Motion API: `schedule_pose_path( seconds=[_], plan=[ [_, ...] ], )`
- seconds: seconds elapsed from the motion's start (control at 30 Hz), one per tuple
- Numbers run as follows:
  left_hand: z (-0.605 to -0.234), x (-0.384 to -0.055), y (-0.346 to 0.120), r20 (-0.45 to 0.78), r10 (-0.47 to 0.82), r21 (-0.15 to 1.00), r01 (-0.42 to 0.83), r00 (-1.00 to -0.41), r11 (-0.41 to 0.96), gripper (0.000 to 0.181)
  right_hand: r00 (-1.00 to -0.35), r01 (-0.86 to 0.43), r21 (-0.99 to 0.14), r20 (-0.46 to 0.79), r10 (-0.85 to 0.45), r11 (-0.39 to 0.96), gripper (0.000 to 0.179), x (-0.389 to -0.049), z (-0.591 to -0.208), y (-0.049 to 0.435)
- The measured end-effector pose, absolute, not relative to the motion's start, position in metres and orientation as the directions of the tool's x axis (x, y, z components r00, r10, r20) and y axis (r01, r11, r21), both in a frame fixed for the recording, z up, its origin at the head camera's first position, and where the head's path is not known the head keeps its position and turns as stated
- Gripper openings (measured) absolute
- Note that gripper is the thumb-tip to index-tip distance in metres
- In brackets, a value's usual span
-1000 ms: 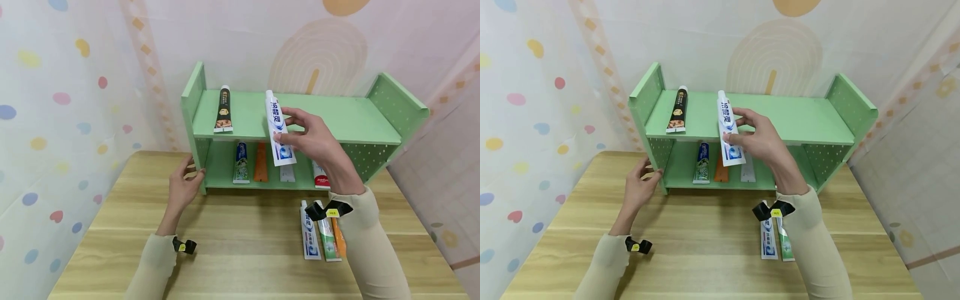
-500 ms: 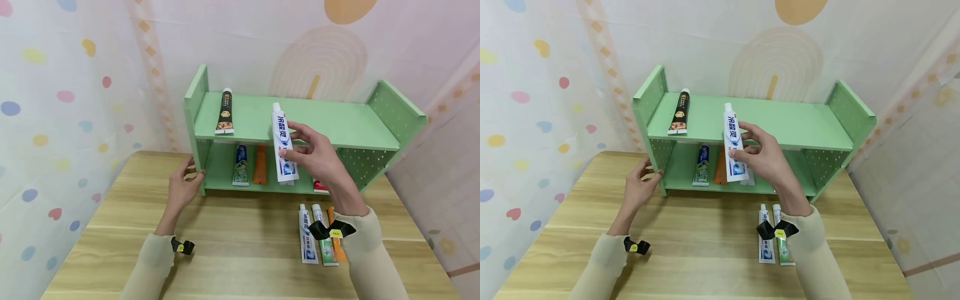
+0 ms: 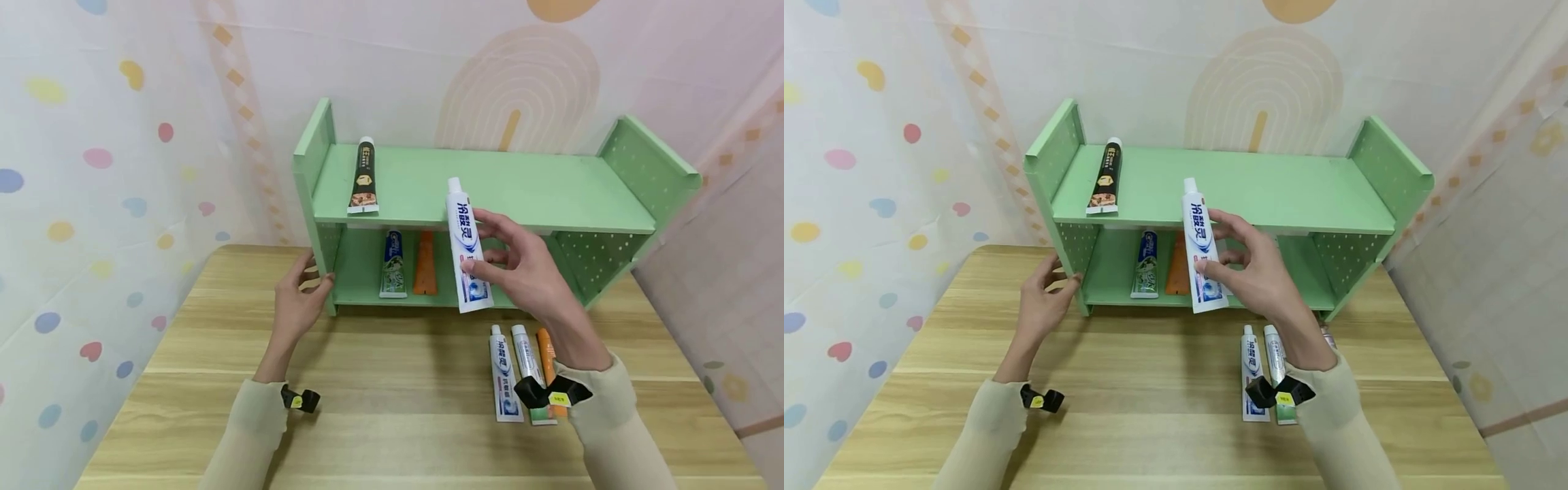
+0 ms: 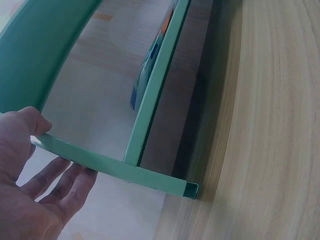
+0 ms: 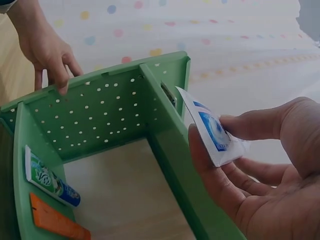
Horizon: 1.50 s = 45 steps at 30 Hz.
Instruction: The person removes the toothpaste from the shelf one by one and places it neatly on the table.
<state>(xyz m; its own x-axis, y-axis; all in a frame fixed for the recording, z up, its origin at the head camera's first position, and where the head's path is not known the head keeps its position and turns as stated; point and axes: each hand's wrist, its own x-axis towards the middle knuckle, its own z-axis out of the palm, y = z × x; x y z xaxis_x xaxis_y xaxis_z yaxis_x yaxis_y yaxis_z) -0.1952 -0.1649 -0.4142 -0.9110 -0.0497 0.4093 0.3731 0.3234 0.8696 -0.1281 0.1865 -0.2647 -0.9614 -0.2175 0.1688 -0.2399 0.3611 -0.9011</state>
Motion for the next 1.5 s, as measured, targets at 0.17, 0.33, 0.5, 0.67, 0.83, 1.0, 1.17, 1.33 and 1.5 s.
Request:
schedule_pose_path(
  seconds=[0.17, 0.33, 0.5, 0.67, 0.83, 1.0, 1.17, 1.33, 1.5],
  plan=[
    [-0.413, -0.194, -0.165, 0.406, -0.056, 0.874, 0.369, -0.912, 0.317, 0.054, -0.955, -0.252, -0.910, 0.178, -0.237, 0.331, 0.072, -0.121, -0.271, 0.188],
    [-0.399, -0.185, -0.161, 0.386, -0.060, 0.883, 0.350, -0.921, 0.312, 0.054, -0.950, -0.262, -0.911, 0.186, -0.249, 0.320, 0.072, -0.115, -0.279, 0.191],
    [-0.385, -0.177, -0.155, 0.384, -0.045, 0.886, 0.355, -0.922, 0.298, 0.052, -0.950, -0.259, -0.915, 0.185, -0.250, 0.309, 0.073, -0.109, -0.286, 0.196],
    [-0.382, -0.176, -0.153, 0.393, -0.041, 0.884, 0.365, -0.919, 0.292, 0.052, -0.955, -0.232, -0.923, 0.156, -0.253, 0.307, 0.072, -0.103, -0.293, 0.200],
    [-0.383, -0.179, -0.154, 0.398, -0.040, 0.882, 0.369, -0.917, 0.294, 0.053, -0.954, -0.226, -0.924, 0.145, -0.264, 0.309, 0.073, -0.101, -0.302, 0.202],
    [-0.383, -0.180, -0.155, 0.400, -0.035, 0.883, 0.374, -0.916, 0.284, 0.053, -0.953, -0.208, -0.932, 0.125, -0.276, 0.298, 0.074, -0.102, -0.313, 0.205],
    [-0.383, -0.178, -0.156, 0.402, -0.034, 0.879, 0.375, -0.915, 0.294, 0.053, -0.957, -0.174, -0.943, 0.095, -0.272, 0.283, 0.073, -0.102, -0.325, 0.207],
    [-0.384, -0.177, -0.156, 0.388, -0.036, 0.885, 0.362, -0.921, 0.295, 0.053, -0.964, -0.139, -0.942, 0.058, -0.261, 0.306, 0.074, -0.101, -0.336, 0.210],
    [-0.385, -0.177, -0.155, 0.382, -0.032, 0.888, 0.357, -0.924, 0.291, 0.054, -0.968, -0.094, -0.948, 0.016, -0.250, 0.304, 0.075, -0.099, -0.348, 0.213]
  ],
)
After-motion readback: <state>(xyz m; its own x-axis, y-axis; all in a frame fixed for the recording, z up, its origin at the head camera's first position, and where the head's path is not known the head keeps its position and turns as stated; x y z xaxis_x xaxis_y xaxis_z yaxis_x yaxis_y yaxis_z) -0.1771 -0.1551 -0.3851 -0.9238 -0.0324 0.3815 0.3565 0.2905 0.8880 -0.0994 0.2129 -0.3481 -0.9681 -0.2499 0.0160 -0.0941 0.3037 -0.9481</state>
